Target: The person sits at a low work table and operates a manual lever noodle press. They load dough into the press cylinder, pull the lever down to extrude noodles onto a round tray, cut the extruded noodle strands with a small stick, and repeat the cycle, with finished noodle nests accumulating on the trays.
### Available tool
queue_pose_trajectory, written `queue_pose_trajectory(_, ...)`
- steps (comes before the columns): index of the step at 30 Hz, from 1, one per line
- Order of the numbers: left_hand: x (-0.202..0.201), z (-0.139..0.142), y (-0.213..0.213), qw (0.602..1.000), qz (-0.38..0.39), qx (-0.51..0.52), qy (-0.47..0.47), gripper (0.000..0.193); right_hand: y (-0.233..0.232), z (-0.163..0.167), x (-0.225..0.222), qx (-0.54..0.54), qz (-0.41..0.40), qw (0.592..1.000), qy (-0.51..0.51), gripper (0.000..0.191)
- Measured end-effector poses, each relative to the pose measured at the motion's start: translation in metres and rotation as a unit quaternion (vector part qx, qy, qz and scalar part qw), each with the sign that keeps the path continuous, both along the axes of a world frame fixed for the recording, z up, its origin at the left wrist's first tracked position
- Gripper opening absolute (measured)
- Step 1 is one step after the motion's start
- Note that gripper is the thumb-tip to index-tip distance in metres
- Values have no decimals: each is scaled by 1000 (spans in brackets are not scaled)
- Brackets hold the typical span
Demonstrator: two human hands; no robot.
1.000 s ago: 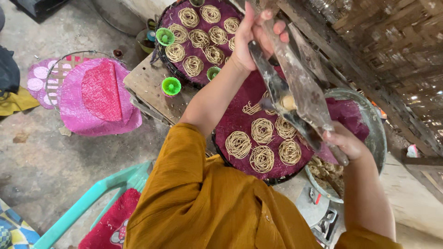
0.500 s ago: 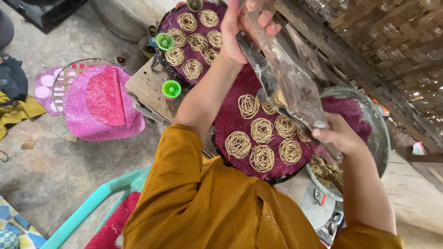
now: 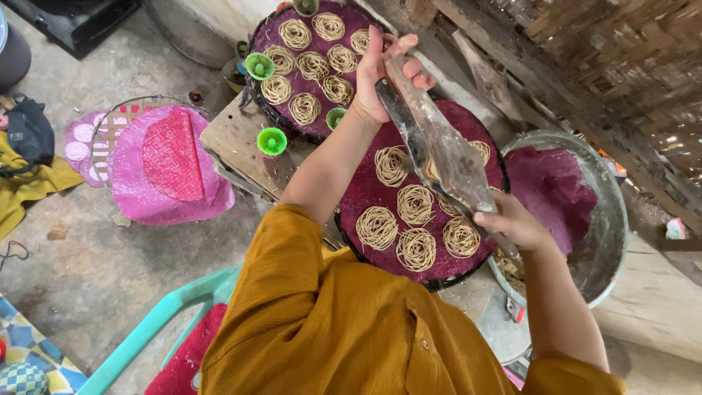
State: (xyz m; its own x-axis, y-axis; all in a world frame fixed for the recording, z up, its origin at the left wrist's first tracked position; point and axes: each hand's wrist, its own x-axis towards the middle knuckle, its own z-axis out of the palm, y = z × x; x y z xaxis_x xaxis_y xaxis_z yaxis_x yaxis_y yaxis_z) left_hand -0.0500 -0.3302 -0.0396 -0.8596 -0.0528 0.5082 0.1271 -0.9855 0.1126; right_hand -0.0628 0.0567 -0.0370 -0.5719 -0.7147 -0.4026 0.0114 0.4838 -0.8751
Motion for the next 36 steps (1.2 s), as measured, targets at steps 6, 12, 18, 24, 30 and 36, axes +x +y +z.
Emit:
queue_pose_trajectory(6, -13, 33, -6, 997, -3, -50, 51, 72, -4, 8, -9, 1, -5, 999, 44, 94)
queue_pose_trajectory(12, 18, 50, -16, 997, -24, -66, 23, 68, -3, 34, 20, -88, 17, 994, -56, 112)
queue_pose_trajectory(18, 52, 18, -40, 997, 51, -62, -14, 73, -48, 19, 34, -43, 61, 990, -116, 108)
queue_pose_trajectory(24, 78, -1, -52, 987, 109, -56, -101, 70, -61, 18, 43, -3, 92, 991, -101, 96)
queue_pose_trajectory(30, 83, 10, -50, 989, 127, -28, -67, 70, -58, 37, 24, 14, 89, 995, -31, 90)
queue_pose_trajectory(36, 104, 19, -63, 987, 144, -60, -37, 69, -58, 30, 38, 13, 104, 994, -41, 82)
